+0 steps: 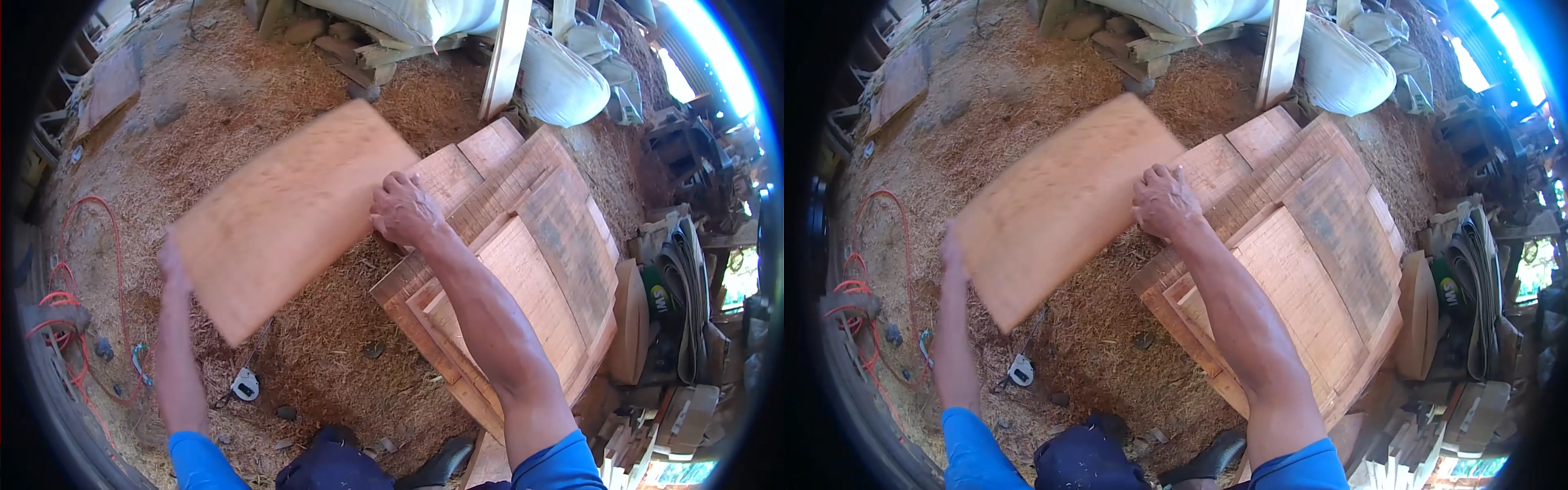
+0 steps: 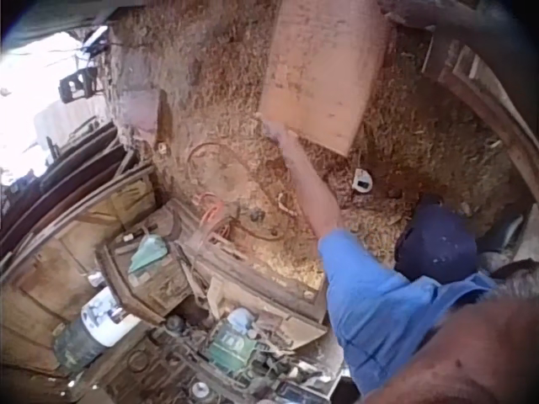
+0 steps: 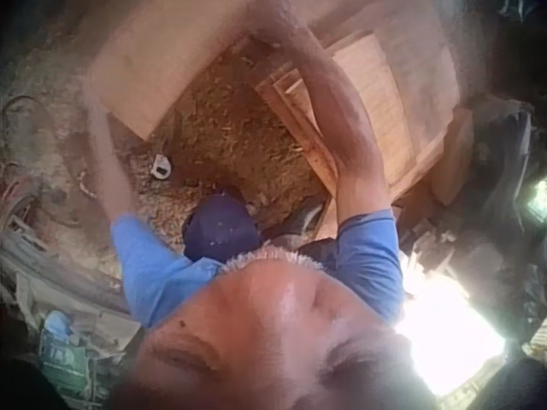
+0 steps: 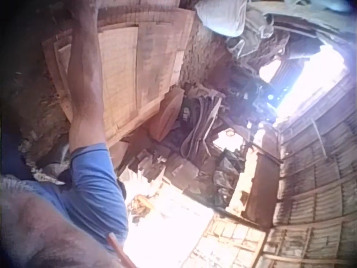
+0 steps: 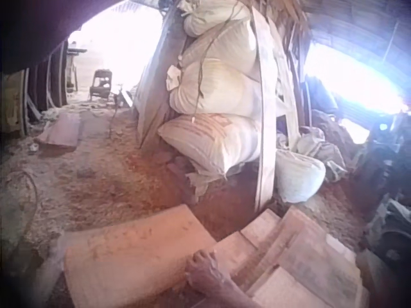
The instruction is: The person cuts a wood board using a circular saw guided by a square. They then use a tape measure and a pencil to mark other wood boards and sort through a stack of wooden planks on the ground.
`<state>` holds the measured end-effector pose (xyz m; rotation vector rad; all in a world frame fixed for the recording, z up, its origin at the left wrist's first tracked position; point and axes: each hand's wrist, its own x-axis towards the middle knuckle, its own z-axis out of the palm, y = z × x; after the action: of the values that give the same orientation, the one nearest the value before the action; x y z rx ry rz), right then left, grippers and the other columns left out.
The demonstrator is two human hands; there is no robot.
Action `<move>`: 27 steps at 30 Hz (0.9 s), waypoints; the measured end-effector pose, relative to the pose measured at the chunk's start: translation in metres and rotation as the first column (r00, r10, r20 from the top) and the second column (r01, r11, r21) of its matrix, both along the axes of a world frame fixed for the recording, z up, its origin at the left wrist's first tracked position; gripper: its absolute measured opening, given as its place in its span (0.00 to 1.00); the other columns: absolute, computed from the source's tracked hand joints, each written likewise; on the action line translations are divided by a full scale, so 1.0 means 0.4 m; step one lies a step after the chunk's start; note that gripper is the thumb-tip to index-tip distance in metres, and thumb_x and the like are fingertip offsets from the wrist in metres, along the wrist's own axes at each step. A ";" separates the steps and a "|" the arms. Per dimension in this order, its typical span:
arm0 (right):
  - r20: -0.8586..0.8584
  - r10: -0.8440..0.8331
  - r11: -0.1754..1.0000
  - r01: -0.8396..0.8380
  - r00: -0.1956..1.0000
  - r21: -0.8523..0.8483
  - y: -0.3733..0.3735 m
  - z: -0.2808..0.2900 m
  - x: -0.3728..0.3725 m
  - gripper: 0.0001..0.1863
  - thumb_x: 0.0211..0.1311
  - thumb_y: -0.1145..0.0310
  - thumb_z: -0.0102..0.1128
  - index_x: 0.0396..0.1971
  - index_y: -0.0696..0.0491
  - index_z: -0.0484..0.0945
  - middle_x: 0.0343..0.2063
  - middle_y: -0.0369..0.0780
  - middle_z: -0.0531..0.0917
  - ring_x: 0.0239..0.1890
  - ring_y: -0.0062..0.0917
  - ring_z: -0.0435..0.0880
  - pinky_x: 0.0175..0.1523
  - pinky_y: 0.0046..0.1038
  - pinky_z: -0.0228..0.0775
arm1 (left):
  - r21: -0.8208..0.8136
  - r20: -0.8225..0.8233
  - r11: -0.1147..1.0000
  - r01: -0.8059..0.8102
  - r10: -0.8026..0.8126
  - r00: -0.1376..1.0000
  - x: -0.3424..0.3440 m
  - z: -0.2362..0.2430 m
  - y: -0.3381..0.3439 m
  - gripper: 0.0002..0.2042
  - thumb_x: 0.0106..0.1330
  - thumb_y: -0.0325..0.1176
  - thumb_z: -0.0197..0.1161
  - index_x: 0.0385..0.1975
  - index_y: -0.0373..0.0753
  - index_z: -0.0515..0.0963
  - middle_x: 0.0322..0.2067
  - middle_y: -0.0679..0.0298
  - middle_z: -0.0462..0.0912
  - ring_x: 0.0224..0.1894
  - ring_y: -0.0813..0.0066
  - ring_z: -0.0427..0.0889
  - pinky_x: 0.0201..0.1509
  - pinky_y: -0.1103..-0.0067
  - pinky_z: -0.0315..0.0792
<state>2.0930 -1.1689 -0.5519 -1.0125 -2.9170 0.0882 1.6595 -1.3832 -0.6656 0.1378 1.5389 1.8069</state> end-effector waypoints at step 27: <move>-0.461 -0.718 0.251 -0.424 0.521 -0.870 -0.668 0.421 0.441 0.53 0.59 0.44 0.69 0.72 0.58 0.49 0.62 0.62 0.69 0.60 0.54 0.75 0.58 0.47 0.78 | -0.078 -0.553 0.745 0.663 -0.585 0.593 0.641 0.371 0.037 0.20 0.76 0.44 0.50 0.56 0.35 0.73 0.52 0.61 0.77 0.54 0.73 0.76 0.60 0.78 0.69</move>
<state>2.2695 -1.4363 -0.3837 -0.8590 -1.4243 1.9868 1.9157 -1.3684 -0.5172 1.2213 1.4472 1.3189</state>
